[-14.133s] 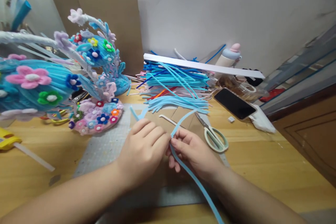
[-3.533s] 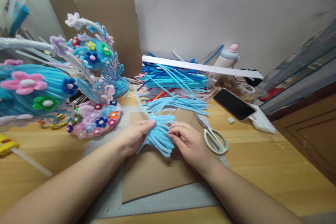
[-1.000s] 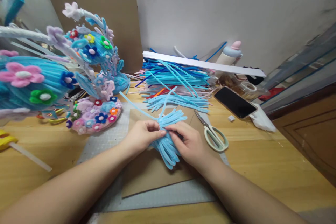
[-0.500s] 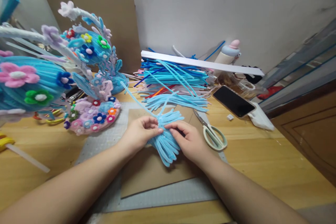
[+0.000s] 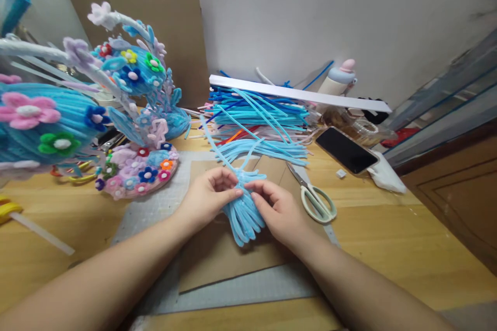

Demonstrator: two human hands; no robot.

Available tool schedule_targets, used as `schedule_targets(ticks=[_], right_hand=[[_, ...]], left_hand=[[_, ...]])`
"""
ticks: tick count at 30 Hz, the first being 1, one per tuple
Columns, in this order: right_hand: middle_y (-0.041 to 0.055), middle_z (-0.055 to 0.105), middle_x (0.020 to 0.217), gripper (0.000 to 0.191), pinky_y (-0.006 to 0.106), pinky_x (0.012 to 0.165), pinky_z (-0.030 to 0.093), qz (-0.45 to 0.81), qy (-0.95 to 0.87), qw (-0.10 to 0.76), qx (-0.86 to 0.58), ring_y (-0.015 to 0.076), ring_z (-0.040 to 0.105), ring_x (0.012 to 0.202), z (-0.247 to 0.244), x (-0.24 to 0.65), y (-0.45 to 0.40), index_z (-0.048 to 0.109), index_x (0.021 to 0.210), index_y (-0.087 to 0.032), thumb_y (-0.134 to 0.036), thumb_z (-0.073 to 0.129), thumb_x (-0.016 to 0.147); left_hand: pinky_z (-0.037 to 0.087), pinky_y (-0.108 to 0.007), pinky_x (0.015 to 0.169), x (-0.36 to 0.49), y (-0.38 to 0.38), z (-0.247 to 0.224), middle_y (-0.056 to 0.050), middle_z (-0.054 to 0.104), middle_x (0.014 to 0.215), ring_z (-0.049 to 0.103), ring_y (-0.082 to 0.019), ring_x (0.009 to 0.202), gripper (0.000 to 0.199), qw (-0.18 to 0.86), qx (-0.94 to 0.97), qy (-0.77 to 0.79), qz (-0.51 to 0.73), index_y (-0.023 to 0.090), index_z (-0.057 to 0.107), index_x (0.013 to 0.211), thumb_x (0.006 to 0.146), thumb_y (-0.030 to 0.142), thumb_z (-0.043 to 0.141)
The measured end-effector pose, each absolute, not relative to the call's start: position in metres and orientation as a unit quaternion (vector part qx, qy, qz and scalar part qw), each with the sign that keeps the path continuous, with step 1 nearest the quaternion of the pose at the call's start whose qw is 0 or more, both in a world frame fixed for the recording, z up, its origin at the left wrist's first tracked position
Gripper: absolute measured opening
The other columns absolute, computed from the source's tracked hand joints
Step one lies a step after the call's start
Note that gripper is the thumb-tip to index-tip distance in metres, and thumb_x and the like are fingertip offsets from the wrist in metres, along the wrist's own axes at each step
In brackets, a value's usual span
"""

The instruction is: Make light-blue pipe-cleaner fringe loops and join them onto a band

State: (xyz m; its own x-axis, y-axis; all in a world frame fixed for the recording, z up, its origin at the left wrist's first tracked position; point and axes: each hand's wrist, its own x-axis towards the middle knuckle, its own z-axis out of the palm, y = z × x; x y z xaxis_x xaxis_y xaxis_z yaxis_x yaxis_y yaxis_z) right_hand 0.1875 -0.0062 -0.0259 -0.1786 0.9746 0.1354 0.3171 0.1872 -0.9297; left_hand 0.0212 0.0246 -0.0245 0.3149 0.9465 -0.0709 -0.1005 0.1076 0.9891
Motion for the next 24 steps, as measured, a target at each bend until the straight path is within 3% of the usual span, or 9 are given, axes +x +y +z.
schedule_targets(ticks=[5, 13, 20, 24], right_hand=[[0.0036, 0.064, 0.087, 0.014, 0.027, 0.071, 0.047, 0.391, -0.66, 0.415, -0.489, 0.0153, 0.06, 0.08, -0.027, 0.187, -0.008, 0.058, 0.093, -0.018, -0.017, 0.048, 0.082], [0.004, 0.065, 0.093, 0.017, 0.029, 0.078, 0.046, 0.362, -0.692, 0.396, -0.484, 0.0162, 0.06, 0.086, -0.029, 0.189, -0.008, 0.059, 0.096, -0.019, -0.018, 0.047, 0.084], [0.0076, 0.057, 0.091, 0.015, 0.036, 0.08, 0.04, 0.129, -0.754, 0.382, -0.518, 0.0218, 0.053, 0.09, -0.011, 0.201, -0.006, 0.062, 0.091, -0.019, -0.019, 0.051, 0.081], [0.0063, 0.057, 0.089, 0.013, 0.036, 0.078, 0.039, 0.137, -0.794, 0.335, -0.488, 0.0221, 0.05, 0.088, -0.011, 0.201, -0.003, 0.062, 0.087, -0.021, -0.016, 0.054, 0.078]], left_hand=[[0.044, -0.019, 0.058, 0.021, 0.024, -0.024, 0.004, 0.06, 0.067, 0.055, -0.008, 0.061, 0.017, 0.62, 0.532, 0.411, 0.406, 0.014, 0.056, 0.073, 0.064, 0.016, 0.07], [0.043, -0.02, 0.059, 0.022, 0.024, -0.023, 0.003, 0.06, 0.07, 0.055, -0.009, 0.063, 0.019, 0.626, 0.53, 0.413, 0.396, 0.014, 0.056, 0.078, 0.065, 0.018, 0.068], [0.041, -0.021, 0.058, 0.023, 0.022, -0.021, 0.004, 0.056, 0.066, 0.052, -0.009, 0.06, 0.019, 0.606, 0.557, 0.423, 0.379, 0.015, 0.052, 0.072, 0.065, 0.021, 0.068], [0.038, -0.021, 0.054, 0.026, 0.019, -0.02, 0.004, 0.053, 0.063, 0.05, -0.009, 0.057, 0.019, 0.599, 0.577, 0.428, 0.354, 0.015, 0.051, 0.071, 0.065, 0.023, 0.067]])
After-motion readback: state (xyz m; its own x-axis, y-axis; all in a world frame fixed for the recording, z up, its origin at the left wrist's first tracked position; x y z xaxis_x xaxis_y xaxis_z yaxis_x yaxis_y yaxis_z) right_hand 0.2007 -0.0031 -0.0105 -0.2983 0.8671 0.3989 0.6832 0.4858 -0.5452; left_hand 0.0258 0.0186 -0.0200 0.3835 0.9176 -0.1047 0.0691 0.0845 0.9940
